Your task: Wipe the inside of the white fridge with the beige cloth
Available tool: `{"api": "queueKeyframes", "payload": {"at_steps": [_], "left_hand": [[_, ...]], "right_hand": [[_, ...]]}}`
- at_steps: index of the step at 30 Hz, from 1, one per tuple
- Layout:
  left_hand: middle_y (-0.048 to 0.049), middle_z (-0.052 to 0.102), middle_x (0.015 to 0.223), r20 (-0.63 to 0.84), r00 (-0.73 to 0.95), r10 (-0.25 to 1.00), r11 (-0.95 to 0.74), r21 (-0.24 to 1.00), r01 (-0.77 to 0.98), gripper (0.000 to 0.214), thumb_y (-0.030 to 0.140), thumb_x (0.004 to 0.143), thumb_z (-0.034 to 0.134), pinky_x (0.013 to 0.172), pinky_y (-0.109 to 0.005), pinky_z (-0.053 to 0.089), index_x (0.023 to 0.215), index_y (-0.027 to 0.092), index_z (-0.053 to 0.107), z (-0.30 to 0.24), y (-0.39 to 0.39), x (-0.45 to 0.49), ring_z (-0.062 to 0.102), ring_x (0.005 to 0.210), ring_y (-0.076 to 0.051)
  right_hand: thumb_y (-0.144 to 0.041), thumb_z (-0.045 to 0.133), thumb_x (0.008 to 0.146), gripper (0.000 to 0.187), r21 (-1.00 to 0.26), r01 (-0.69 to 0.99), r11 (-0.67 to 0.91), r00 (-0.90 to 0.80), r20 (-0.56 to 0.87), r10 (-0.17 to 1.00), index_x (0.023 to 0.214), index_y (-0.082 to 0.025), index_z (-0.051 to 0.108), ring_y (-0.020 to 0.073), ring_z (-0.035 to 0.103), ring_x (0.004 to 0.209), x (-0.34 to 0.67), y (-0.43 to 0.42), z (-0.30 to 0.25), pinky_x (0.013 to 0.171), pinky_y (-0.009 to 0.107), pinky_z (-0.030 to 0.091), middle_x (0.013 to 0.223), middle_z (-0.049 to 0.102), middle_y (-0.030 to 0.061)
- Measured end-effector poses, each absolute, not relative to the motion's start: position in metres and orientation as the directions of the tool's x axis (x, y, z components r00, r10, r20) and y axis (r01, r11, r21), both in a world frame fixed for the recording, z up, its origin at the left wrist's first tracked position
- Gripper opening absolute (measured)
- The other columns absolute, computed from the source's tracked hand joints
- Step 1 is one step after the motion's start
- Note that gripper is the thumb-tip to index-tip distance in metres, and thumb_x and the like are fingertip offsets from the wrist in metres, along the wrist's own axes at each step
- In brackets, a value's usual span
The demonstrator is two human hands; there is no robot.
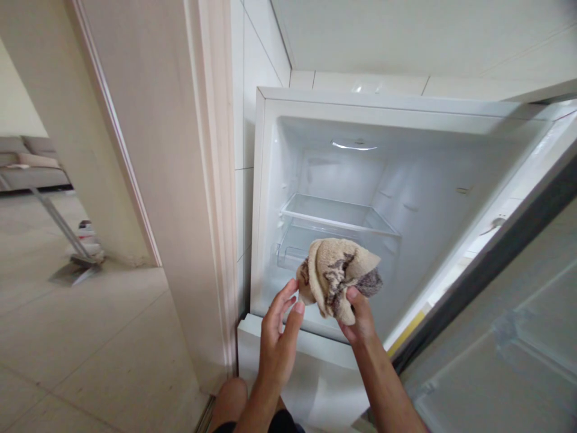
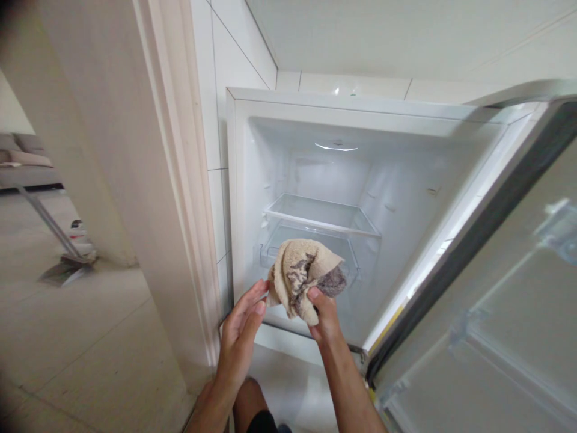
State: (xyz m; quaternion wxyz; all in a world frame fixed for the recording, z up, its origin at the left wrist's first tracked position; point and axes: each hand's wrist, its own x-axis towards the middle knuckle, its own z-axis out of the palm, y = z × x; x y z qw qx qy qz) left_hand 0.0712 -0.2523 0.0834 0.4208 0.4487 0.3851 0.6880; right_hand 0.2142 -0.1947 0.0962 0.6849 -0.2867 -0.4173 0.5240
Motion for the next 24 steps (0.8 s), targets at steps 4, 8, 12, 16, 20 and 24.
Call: {"api": "queueKeyframes", "payload": {"at_steps": [4, 8, 12, 16, 20, 24], "left_hand": [[-0.0140, 0.064, 0.142, 0.247, -0.170, 0.954, -0.290, 0.903, -0.316, 0.062, 0.058, 0.086, 0.068, 0.115, -0.045, 0.046, 0.133, 0.019, 0.064, 0.079, -0.266, 0.079, 0.055, 0.137, -0.033], [-0.0149, 0.064, 0.141, 0.322, -0.198, 0.926, -0.375, 0.845, -0.380, 0.062, 0.054, 0.088, 0.066, 0.108, -0.044, 0.051, 0.139, 0.021, 0.054, 0.069, -0.276, 0.082, 0.059, 0.132, -0.032], [-0.0163, 0.055, 0.150, 0.349, -0.058, 0.935, -0.339, 0.836, -0.432, 0.070, 0.049, 0.089, 0.067, 0.115, -0.045, 0.045, 0.149, 0.024, 0.042, 0.068, -0.277, 0.081, 0.050, 0.142, -0.032], [-0.0137, 0.043, 0.161, 0.286, -0.027, 0.958, -0.275, 0.883, -0.380, 0.068, 0.047, 0.086, 0.071, 0.125, -0.048, 0.030, 0.146, 0.026, 0.047, 0.070, -0.263, 0.075, 0.035, 0.152, -0.030], [-0.0148, 0.056, 0.149, 0.221, -0.265, 0.939, -0.285, 0.929, -0.236, 0.052, 0.052, 0.085, 0.069, 0.125, -0.054, 0.027, 0.127, 0.022, 0.061, 0.071, -0.232, 0.050, 0.044, 0.146, -0.032], [-0.0128, 0.061, 0.142, 0.385, -0.351, 0.853, -0.393, 0.918, 0.052, 0.045, 0.045, 0.087, 0.065, 0.124, -0.054, 0.029, 0.126, 0.022, 0.061, 0.074, -0.195, 0.035, 0.050, 0.139, -0.030]], "right_hand": [[-0.059, 0.090, 0.049, 0.074, -0.875, -0.417, 0.246, -0.007, 0.274, 0.962, 0.110, -0.021, 0.074, 0.0299, 0.075, 0.084, 0.194, -0.207, 0.096, 0.078, 0.044, 0.064, 0.089, 0.079, 0.0080], [-0.062, 0.092, 0.043, 0.072, -0.886, -0.422, 0.191, -0.120, 0.263, 0.957, 0.100, -0.021, 0.075, 0.0287, 0.074, 0.080, 0.186, -0.218, 0.093, 0.076, 0.043, 0.064, 0.088, 0.078, 0.0082], [-0.044, 0.095, 0.046, 0.060, -0.882, -0.378, 0.282, 0.040, 0.288, 0.957, 0.095, -0.021, 0.070, 0.0237, 0.071, 0.081, 0.182, -0.218, 0.098, 0.079, 0.039, 0.062, 0.088, 0.076, 0.0044], [-0.035, 0.093, 0.049, 0.076, -0.879, -0.182, 0.441, 0.315, 0.373, 0.873, 0.116, -0.023, 0.062, 0.0223, 0.069, 0.093, 0.192, -0.196, 0.117, 0.090, 0.041, 0.058, 0.106, 0.075, 0.0036], [-0.034, 0.091, 0.044, 0.077, -0.857, 0.201, 0.474, 0.354, 0.515, 0.781, 0.115, -0.022, 0.065, 0.0254, 0.067, 0.100, 0.224, -0.150, 0.138, 0.102, 0.049, 0.051, 0.108, 0.073, 0.0039], [-0.018, 0.087, 0.038, 0.062, -0.780, 0.407, 0.475, 0.155, 0.572, 0.805, 0.098, -0.022, 0.074, 0.0225, 0.066, 0.086, 0.241, -0.099, 0.150, 0.093, 0.046, 0.054, 0.090, 0.075, -0.0004]]}}
